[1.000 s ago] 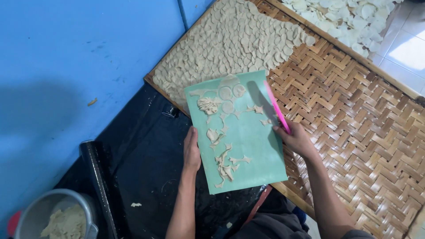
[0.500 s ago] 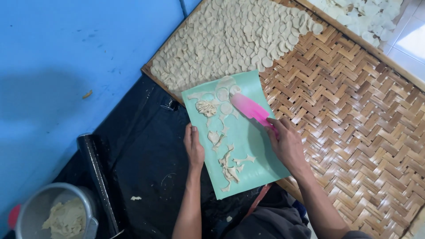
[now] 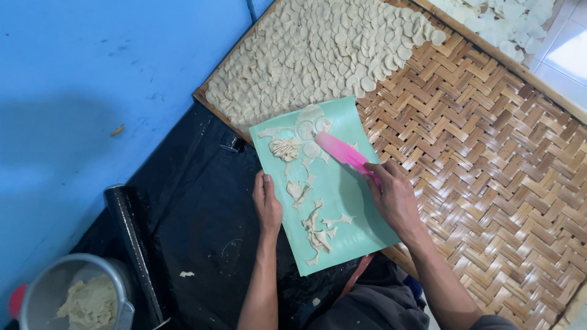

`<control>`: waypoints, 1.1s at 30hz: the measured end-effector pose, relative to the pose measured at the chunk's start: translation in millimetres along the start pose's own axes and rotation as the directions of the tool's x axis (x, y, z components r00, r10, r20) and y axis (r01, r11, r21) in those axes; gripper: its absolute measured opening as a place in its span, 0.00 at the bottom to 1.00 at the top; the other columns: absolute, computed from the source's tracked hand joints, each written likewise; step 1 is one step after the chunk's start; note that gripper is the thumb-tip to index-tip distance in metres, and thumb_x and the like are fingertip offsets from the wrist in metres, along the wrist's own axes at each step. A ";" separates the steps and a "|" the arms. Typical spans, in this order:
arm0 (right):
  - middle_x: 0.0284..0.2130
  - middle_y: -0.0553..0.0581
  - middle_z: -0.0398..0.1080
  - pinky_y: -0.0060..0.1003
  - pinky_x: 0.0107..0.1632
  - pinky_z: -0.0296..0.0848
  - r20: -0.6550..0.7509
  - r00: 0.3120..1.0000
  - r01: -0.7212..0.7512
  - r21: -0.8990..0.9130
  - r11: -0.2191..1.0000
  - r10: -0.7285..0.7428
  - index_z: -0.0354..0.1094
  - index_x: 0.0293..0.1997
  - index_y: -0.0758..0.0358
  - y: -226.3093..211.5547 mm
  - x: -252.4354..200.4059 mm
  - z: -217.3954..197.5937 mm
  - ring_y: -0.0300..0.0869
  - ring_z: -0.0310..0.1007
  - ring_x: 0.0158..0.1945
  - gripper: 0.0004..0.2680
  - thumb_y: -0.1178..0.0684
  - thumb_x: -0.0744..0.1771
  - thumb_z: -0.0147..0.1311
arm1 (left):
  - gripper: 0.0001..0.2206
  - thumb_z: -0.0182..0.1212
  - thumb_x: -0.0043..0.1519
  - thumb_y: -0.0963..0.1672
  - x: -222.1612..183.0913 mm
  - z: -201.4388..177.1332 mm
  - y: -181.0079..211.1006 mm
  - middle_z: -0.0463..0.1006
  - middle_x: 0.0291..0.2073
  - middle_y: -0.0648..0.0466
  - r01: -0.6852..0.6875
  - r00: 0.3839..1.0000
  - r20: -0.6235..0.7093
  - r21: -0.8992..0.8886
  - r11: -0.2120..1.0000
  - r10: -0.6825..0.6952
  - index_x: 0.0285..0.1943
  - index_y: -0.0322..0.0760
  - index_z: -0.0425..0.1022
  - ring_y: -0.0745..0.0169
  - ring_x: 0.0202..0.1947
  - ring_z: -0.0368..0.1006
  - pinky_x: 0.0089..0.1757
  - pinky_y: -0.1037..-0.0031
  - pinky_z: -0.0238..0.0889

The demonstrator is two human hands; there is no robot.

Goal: Extracting thin round food chips from a mold/stencil on a work surface using a pink spatula.

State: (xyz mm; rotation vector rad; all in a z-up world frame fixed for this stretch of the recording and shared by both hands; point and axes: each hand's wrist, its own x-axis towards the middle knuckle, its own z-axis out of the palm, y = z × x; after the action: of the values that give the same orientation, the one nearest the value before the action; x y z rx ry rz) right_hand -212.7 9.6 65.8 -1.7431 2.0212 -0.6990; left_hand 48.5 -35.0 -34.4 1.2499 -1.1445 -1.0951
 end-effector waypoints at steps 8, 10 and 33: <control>0.42 0.60 0.75 0.46 0.41 0.77 0.102 0.988 -0.114 -0.040 0.993 0.118 0.75 0.54 0.60 -5.3 5.6 -15.3 0.49 0.79 0.36 0.10 0.51 0.69 0.55 | 0.20 0.39 0.74 0.49 -1.2 0.7 -3.5 0.77 0.47 0.46 -0.011 1.000 0.000 -0.010 1.000 0.011 0.61 0.28 0.70 0.60 0.45 0.72 0.47 0.69 0.65; 0.43 0.61 0.75 0.46 0.41 0.78 0.108 0.987 -0.120 -0.021 0.993 0.122 0.75 0.55 0.61 3.0 7.9 -8.7 0.49 0.79 0.37 0.11 0.52 0.69 0.55 | 0.20 0.40 0.74 0.49 -1.4 0.5 -2.8 0.77 0.47 0.46 -0.006 1.000 -0.011 -0.011 1.000 0.006 0.62 0.28 0.70 0.60 0.45 0.72 0.47 0.69 0.65; 0.25 0.51 0.71 0.29 0.25 0.64 0.248 0.947 -0.314 0.582 0.750 0.203 0.77 0.53 0.64 63.7 20.4 -4.5 0.32 0.65 0.24 0.13 0.47 0.69 0.56 | 0.20 0.40 0.74 0.49 -2.7 3.2 -6.5 0.78 0.49 0.47 -0.008 1.000 0.012 -0.081 0.997 0.009 0.62 0.28 0.70 0.60 0.47 0.73 0.48 0.69 0.66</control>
State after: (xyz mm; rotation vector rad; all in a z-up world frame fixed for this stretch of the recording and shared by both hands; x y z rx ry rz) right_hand -269.4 -3.2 32.3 -1.0695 1.6121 -0.9453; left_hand 45.2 -32.8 -41.0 1.1758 -1.1033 -1.1329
